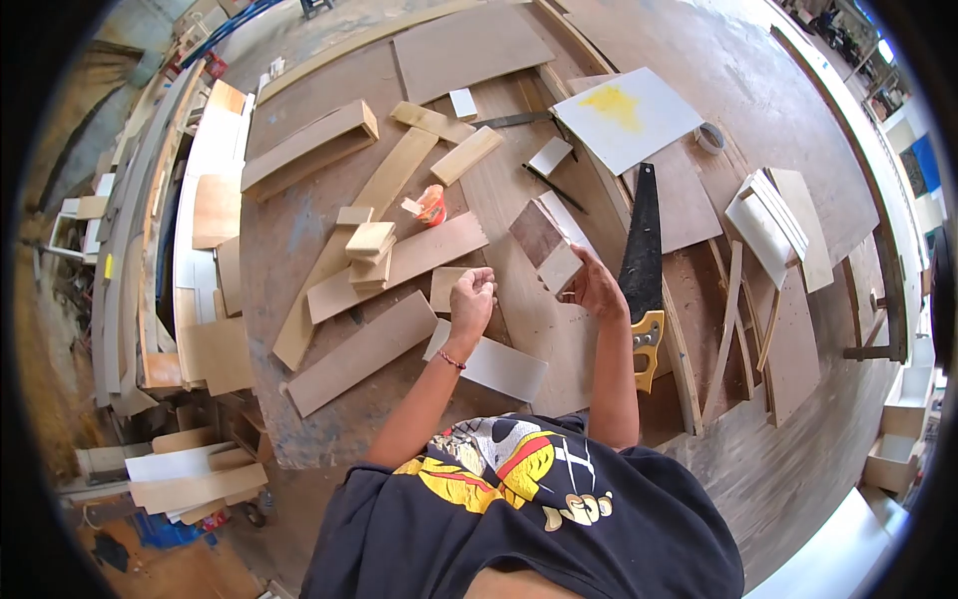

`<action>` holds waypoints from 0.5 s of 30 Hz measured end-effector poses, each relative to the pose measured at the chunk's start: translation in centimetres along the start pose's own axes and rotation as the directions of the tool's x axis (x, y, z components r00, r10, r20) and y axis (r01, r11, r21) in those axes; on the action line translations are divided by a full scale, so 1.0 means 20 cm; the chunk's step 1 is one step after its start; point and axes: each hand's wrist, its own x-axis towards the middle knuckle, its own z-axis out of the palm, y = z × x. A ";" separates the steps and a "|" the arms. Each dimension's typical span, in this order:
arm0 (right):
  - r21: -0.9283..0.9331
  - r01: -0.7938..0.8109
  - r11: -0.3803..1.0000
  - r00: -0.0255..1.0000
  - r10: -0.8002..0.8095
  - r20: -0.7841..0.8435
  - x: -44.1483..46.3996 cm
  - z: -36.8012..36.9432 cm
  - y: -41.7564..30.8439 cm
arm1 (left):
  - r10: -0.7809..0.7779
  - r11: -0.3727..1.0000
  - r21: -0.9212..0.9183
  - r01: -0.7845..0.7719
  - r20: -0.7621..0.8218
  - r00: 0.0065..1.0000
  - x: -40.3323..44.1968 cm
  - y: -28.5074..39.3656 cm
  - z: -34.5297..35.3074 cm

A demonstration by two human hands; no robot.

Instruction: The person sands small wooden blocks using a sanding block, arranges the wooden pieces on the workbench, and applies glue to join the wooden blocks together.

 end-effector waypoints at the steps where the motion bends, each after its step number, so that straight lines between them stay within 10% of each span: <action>1: 0.025 -0.015 1.000 0.999 0.014 0.030 -0.01 -0.01 0.01 | 0.001 1.000 -0.003 -0.001 -0.002 1.000 0.01 -0.02 -0.01; 8: -0.504 0.220 0.835 0.951 -0.298 -0.080 0.05 0.04 0.11 | 0.336 0.896 0.385 -0.222 -0.262 0.905 0.01 -0.09 -0.21; 10: -0.970 0.122 0.209 0.741 -0.670 -0.051 0.01 0.15 0.11 | 0.358 0.856 0.477 -0.198 -0.271 0.894 0.06 -0.14 -0.30; 15: -0.956 0.294 -0.009 0.774 -0.584 0.243 0.09 0.40 0.29 | 0.276 0.890 0.435 -0.138 -0.272 0.922 0.05 -0.11 -0.35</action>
